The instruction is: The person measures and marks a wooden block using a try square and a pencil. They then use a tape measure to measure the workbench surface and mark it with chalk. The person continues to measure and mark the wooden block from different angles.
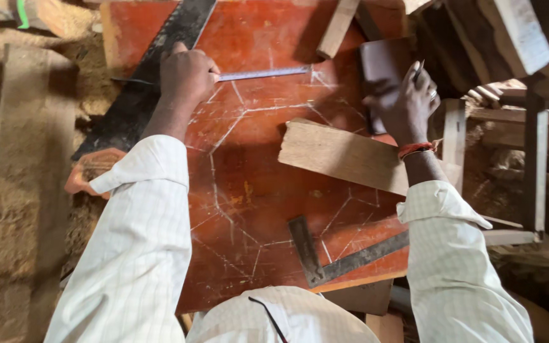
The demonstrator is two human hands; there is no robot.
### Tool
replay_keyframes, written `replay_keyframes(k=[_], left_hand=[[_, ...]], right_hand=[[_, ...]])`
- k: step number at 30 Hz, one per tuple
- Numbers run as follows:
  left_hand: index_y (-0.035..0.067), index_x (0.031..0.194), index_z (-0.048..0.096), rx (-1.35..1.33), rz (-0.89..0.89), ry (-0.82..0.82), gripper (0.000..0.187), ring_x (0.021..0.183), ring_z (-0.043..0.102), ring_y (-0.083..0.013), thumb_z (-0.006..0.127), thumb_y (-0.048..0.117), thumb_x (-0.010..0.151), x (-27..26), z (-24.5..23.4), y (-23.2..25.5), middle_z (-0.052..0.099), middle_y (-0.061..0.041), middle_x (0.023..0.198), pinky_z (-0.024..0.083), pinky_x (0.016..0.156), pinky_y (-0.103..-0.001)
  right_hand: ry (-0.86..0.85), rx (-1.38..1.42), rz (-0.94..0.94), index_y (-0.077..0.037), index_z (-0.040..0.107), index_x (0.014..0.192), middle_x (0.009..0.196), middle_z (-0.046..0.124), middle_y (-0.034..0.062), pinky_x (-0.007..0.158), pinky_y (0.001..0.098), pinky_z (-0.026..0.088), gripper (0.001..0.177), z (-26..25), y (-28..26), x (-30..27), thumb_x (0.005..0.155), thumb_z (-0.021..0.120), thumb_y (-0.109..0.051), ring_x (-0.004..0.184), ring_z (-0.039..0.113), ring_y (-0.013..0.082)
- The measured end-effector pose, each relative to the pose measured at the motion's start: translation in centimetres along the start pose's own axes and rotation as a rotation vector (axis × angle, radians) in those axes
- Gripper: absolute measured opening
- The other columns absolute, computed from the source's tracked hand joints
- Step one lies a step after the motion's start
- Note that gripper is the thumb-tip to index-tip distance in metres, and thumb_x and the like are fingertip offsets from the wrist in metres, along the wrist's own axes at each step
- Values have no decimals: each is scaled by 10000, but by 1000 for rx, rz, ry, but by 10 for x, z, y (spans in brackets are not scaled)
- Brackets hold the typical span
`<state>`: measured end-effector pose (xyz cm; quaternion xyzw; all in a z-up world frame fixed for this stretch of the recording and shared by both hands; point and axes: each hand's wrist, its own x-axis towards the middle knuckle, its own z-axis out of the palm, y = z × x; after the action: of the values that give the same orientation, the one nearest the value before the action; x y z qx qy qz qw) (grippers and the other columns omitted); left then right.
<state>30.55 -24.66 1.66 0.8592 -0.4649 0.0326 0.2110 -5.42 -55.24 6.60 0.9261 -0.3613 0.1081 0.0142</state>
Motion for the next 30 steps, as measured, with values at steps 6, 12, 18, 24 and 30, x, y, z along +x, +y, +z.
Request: replay_keyframes(k=[6, 12, 18, 24, 30], left_hand=[[241, 834, 840, -2, -33, 3, 43, 1040, 614, -281, 857, 274, 814, -4, 3, 1, 758, 20, 893, 447, 899, -495], [239, 842, 843, 29, -56, 25, 65, 1030, 614, -269, 866, 288, 805, -5, 7, 3, 754, 25, 890, 448, 919, -479], [250, 813, 843, 58, 4, 112, 59, 1010, 623, -272, 876, 271, 768, -3, 13, 2, 761, 34, 859, 467, 923, -472], [265, 862, 856, 34, -1, 91, 87, 972, 633, -274, 882, 318, 798, -1, 15, 4, 753, -5, 832, 471, 886, -488], [260, 863, 857, 48, -17, 78, 86, 975, 638, -288, 882, 320, 805, -1, 15, 1, 755, -11, 817, 475, 861, -479]], right_hand=[[73, 433, -316, -88, 789, 1173, 1150, 746, 116, 948, 394, 565, 186, -5, -69, 36, 1010, 704, -116, 1056, 717, 300], [-49, 557, -438, -84, 792, 1133, 1067, 754, 126, 851, 381, 573, 189, 20, -110, 69, 954, 741, -119, 955, 736, 295], [-116, 557, -447, -92, 800, 1067, 1049, 756, 113, 837, 374, 584, 139, 36, -107, 82, 939, 759, -129, 942, 742, 273], [-123, 424, -455, -117, 818, 1014, 997, 764, 108, 794, 401, 579, 105, 40, -101, 92, 931, 754, -120, 882, 738, 288], [-225, 411, -443, -98, 802, 992, 945, 760, 114, 790, 415, 578, 126, 34, -106, 98, 927, 695, -106, 849, 739, 295]])
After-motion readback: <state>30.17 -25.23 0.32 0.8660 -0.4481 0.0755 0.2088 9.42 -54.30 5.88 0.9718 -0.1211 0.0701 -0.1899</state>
